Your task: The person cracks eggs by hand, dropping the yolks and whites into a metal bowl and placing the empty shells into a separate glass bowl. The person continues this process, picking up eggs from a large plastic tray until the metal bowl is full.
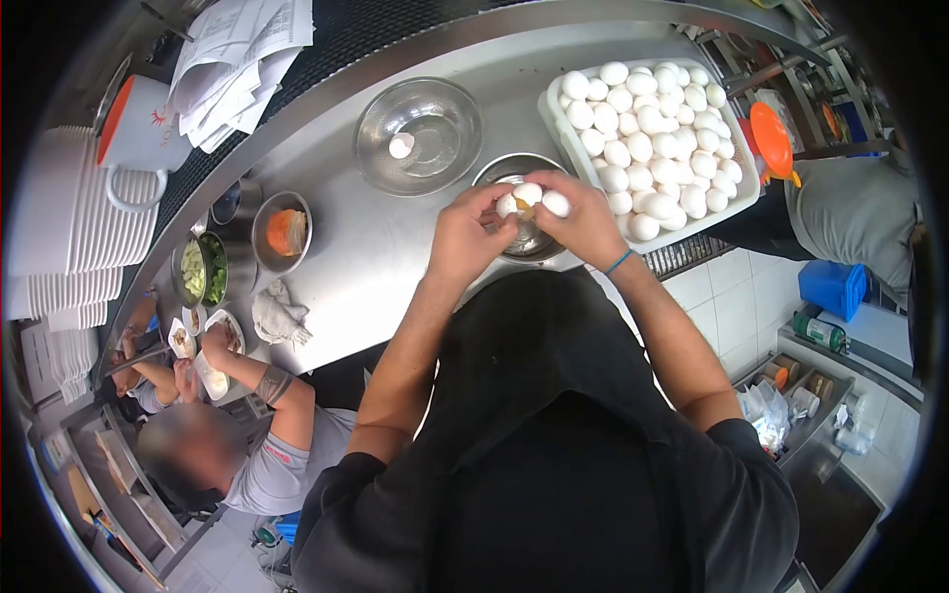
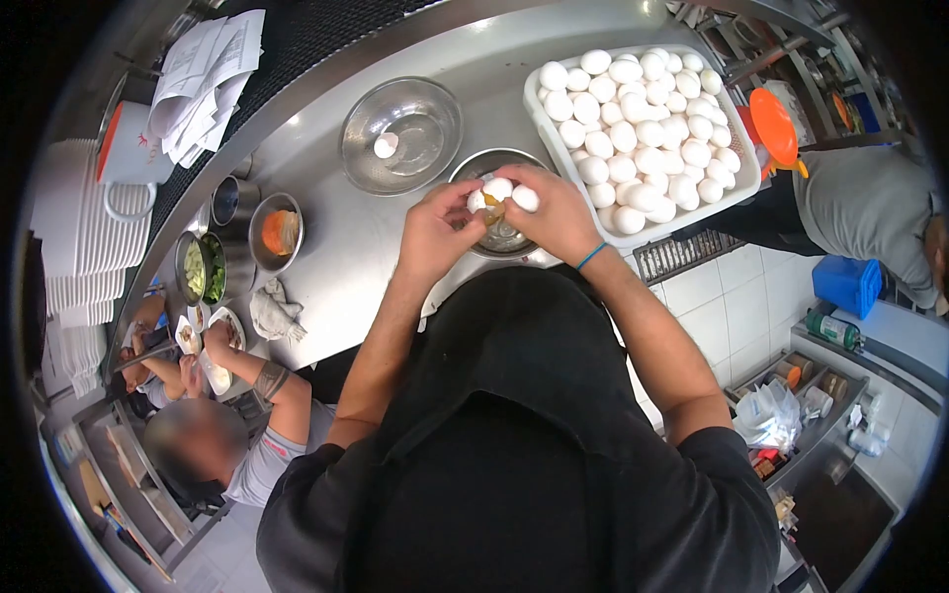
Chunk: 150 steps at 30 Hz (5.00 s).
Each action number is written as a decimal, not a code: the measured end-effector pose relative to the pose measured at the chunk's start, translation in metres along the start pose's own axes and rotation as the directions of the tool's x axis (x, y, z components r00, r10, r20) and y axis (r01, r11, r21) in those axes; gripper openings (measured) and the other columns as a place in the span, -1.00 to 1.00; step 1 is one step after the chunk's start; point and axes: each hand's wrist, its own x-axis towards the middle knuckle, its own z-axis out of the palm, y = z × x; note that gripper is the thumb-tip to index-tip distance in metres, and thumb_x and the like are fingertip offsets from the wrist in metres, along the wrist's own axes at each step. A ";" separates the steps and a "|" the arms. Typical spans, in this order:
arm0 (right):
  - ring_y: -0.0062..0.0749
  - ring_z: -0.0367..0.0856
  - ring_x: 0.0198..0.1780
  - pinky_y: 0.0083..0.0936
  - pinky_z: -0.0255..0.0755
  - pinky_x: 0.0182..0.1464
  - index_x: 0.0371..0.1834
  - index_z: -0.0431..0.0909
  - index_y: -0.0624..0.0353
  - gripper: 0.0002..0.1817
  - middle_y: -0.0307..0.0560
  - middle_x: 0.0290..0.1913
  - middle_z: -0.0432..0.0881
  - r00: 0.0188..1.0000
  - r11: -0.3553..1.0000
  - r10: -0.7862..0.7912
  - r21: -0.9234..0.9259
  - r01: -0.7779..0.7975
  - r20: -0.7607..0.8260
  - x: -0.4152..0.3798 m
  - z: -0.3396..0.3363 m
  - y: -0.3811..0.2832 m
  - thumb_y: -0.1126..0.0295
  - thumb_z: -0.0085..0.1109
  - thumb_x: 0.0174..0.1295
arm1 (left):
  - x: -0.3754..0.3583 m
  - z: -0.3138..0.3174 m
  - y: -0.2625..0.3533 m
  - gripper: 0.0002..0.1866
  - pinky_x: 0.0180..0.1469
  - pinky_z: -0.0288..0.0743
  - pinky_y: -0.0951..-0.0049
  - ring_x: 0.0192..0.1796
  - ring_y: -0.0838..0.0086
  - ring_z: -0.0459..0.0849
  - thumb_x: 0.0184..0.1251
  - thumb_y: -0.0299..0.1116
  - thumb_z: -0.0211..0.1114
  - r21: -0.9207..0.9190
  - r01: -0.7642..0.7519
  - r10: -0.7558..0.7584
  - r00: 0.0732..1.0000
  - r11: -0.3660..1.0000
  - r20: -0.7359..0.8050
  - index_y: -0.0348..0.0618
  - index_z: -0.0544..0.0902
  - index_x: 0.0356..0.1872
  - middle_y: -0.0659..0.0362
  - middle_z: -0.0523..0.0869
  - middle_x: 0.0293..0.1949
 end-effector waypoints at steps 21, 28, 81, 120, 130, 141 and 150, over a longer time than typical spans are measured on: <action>0.05 0.81 0.08 -0.10 0.73 0.10 0.42 0.70 -0.08 -0.50 0.00 0.19 0.81 0.928 0.881 -0.373 -0.307 0.359 0.015 0.101 0.016 -0.044 0.26 0.44 0.40 | 0.061 -0.069 0.023 -0.45 0.31 0.72 0.19 0.21 0.06 0.84 0.35 -0.37 0.62 0.451 -0.146 0.283 0.925 0.880 -0.253 -0.23 0.73 0.35 -0.06 0.82 0.21; 0.02 0.83 0.09 -0.16 0.67 0.16 0.39 0.64 0.09 -0.53 0.16 0.04 0.84 0.975 0.992 -0.044 -0.124 0.017 -0.217 0.082 -0.043 -0.016 0.09 0.35 0.57 | 0.056 -0.045 -0.004 -0.51 0.31 0.67 0.09 0.23 -0.06 0.80 0.36 -0.31 0.58 0.491 -0.133 0.248 0.952 0.861 -0.178 -0.26 0.77 0.27 -0.12 0.81 0.19; -0.64 0.66 -0.12 -0.57 0.60 -0.06 0.45 0.62 0.19 -0.61 -0.22 -0.01 0.73 0.916 0.767 0.334 0.502 -0.400 0.221 -0.010 0.025 -0.017 0.34 0.24 0.64 | -0.002 -0.019 -0.014 -0.50 0.08 0.62 0.52 0.04 0.61 0.73 0.49 -0.35 0.61 -0.210 0.187 -0.160 0.977 0.960 0.138 -0.24 0.73 0.38 0.22 0.83 0.06; -0.60 0.64 -0.27 -0.51 0.62 -0.13 0.32 0.77 0.14 -0.58 -0.16 -0.13 0.82 0.980 0.969 0.198 0.148 -0.196 0.004 -0.011 0.034 -0.006 0.51 0.30 0.41 | 0.002 0.009 -0.015 -0.57 -0.42 0.59 0.57 -0.42 0.67 0.70 0.38 -0.26 0.61 -0.224 0.313 -0.328 0.944 0.923 -0.032 -0.24 0.85 0.19 0.25 0.86 -0.28; -0.34 0.75 -0.22 -0.39 0.68 -0.05 0.38 0.75 0.11 -0.52 0.03 0.06 0.84 0.997 0.988 0.072 0.136 -0.075 0.022 -0.010 0.025 0.002 0.49 0.30 0.38 | 0.007 -0.002 -0.011 -0.58 -0.42 0.60 0.58 -0.43 0.70 0.66 0.43 -0.43 0.54 -0.273 0.318 -0.323 0.946 0.908 0.029 -0.29 0.80 0.28 0.26 0.83 -0.26; 0.05 0.68 0.33 -0.13 0.62 0.39 0.45 0.70 -0.01 -0.40 0.00 0.39 0.71 0.960 0.917 -0.254 -0.288 0.278 0.116 -0.002 0.006 0.008 0.57 0.28 0.30 | 0.007 -0.009 -0.012 -0.56 0.14 0.73 0.36 0.03 0.37 0.86 0.36 -0.47 0.51 0.149 -0.047 0.053 0.998 0.988 -0.038 -0.17 0.83 0.27 0.10 0.90 0.04; 0.05 0.63 0.36 -0.14 0.59 0.42 0.42 0.72 -0.03 -0.39 -0.02 0.42 0.66 0.949 0.842 -0.247 -0.441 0.310 0.196 0.014 0.004 0.006 0.58 0.30 0.25 | 0.009 -0.018 0.003 -0.51 0.21 0.74 0.17 0.13 0.09 0.85 0.28 -0.48 0.52 0.465 -0.123 0.163 0.986 0.877 -0.046 -0.05 0.84 0.27 0.01 0.86 0.07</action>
